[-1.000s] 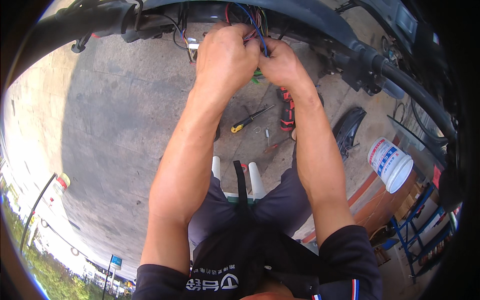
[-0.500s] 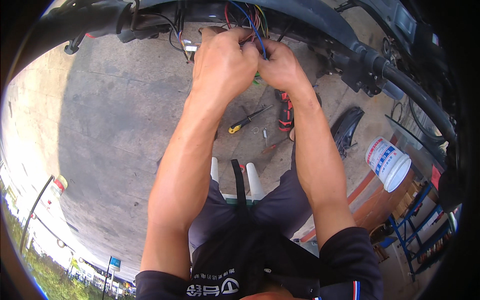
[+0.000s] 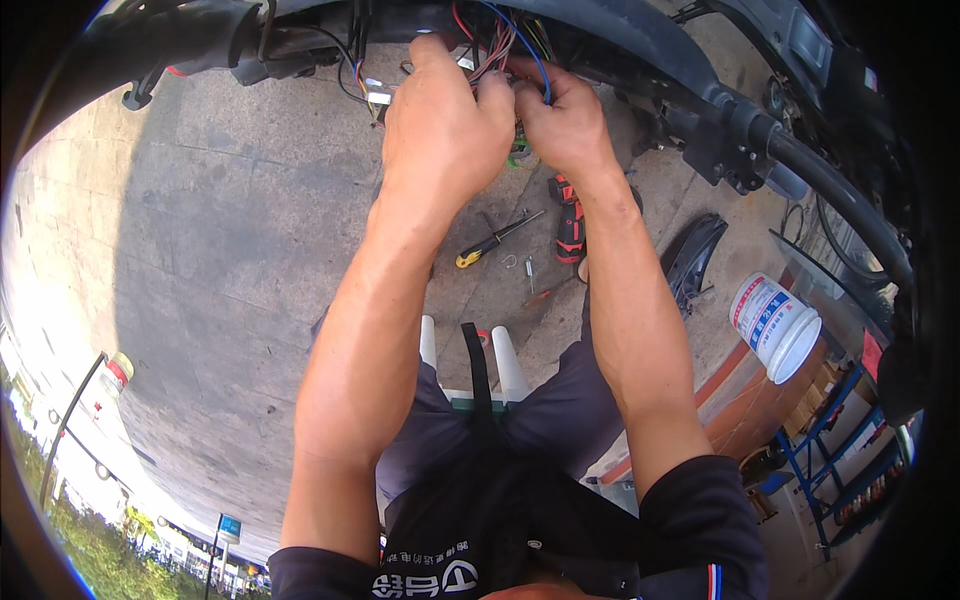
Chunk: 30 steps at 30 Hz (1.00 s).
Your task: The person works on a motorcycle's handlebar wiring harness, using a spring-loaded tool to strip and connect wires. They separate and join multiple colored wires, then tuck the bundle back under the handlebar cover.
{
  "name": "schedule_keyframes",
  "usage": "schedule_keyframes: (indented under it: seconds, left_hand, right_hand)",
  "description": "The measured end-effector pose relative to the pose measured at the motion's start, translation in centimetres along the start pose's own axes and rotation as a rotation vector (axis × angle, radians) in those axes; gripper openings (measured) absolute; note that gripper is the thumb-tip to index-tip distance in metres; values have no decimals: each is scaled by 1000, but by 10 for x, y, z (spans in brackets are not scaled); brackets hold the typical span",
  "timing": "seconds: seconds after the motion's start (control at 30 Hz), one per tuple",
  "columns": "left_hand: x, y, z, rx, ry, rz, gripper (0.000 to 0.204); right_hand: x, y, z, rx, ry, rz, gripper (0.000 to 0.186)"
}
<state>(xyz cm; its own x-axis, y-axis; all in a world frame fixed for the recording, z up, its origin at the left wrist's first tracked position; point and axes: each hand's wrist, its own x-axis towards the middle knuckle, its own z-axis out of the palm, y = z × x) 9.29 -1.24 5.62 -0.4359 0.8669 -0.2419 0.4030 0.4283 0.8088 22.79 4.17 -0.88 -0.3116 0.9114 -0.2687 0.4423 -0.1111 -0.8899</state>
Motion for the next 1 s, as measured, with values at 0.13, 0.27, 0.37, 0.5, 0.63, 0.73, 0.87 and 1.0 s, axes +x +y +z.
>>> schedule_keyframes:
  seconds: [0.13, 0.27, 0.37, 0.5, 0.63, 0.73, 0.87, 1.0]
  left_hand:
    - [7, -7, -3, 15, -30, 31, 50]
    - [9, -11, -2, 142, 6, 86, 50]
    - [8, -11, -2, 241, 77, 138, 48]
    - [9, -10, 0, 215, 97, 151, 46]
    - [13, -11, 1, 60, 5, 103, 40]
    - [13, -12, -1, -8, 10, 98, 39]
    - [12, -12, -2, 9, 13, 101, 38]
    - [11, -10, -4, 30, -6, 93, 38]
  right_hand:
    - [0, -1, 3, 56, -46, -45, 30]
    - [-2, -7, 1, 18, -82, -55, 30]
    - [-5, -12, -5, -65, -96, -48, 31]
    - [-9, -11, -8, -70, -91, -42, 39]
    - [-11, -11, -5, 146, -65, -106, 48]
    - [-15, -14, -8, 302, -85, -74, 50]
    - [-12, -16, -12, 307, -73, -54, 48]
    - [0, -17, -3, 563, 67, -50, 41]
